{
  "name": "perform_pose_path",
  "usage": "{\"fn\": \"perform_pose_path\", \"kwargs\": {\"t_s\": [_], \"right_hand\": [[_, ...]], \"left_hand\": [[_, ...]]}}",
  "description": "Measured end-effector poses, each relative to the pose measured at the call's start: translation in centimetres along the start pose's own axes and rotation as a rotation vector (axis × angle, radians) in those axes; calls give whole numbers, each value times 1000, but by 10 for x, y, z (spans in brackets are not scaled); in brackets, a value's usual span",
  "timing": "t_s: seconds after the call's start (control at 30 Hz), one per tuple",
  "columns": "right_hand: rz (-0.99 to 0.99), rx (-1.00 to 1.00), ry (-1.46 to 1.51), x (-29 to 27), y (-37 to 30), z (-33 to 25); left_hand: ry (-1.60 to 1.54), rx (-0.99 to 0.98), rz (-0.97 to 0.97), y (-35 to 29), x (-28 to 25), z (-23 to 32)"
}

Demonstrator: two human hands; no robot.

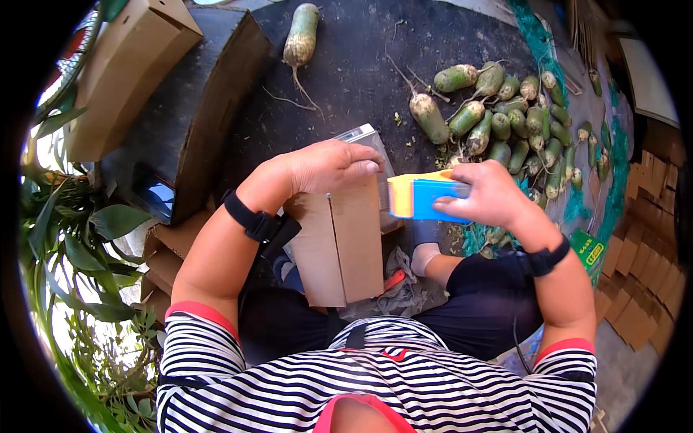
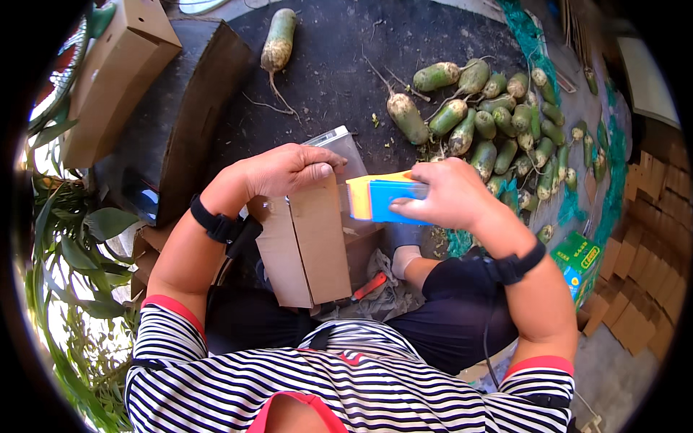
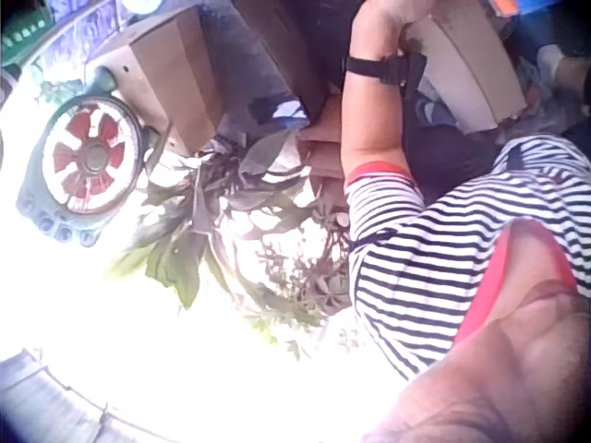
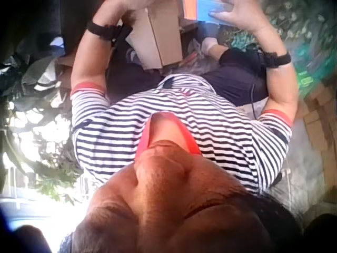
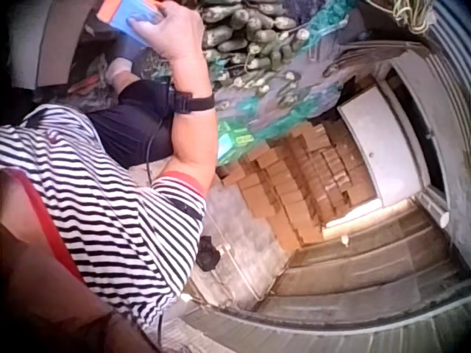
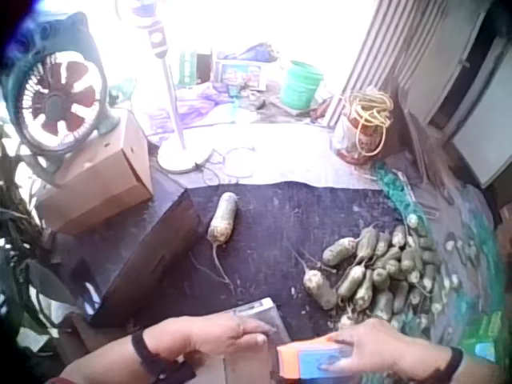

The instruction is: The person seals a box with a tape dispenser, lines another box with a plastic bag, and fills it with radishes from a pile on the floor while it sits on a scale, finally taping the box closed.

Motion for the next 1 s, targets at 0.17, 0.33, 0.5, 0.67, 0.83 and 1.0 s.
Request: {"fn": "perform_pose_path", "kwargs": {"t_s": [0.17, 0.33, 0.5, 0.67, 0.83, 1.0], "right_hand": [[16, -54, 33, -24, -7, -14], [-9, -57, -42, -53, -13, -33], [-56, 6, -72, -57, -15, -17], [-133, 115, -21, -49, -8, 2], [-96, 118, -81, -36, -15, 46], [-247, 220, -284, 25, 46, 15]], "left_hand": [[17, 167, 75, 3, 1, -11], [54, 331, 138, 4, -4, -13], [78, 398, 172, 4, -5, -14], [79, 416, 184, 3, -6, -13], [57, 418, 173, 5, -5, -11], [73, 356, 113, 5, -7, -5]]}}
Point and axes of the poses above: each hand's wrist, its own y-axis towards the middle knuckle, its own x-axis out of the palm, z = x × y, the point moved 2 cm from there along y, towards the middle knuckle
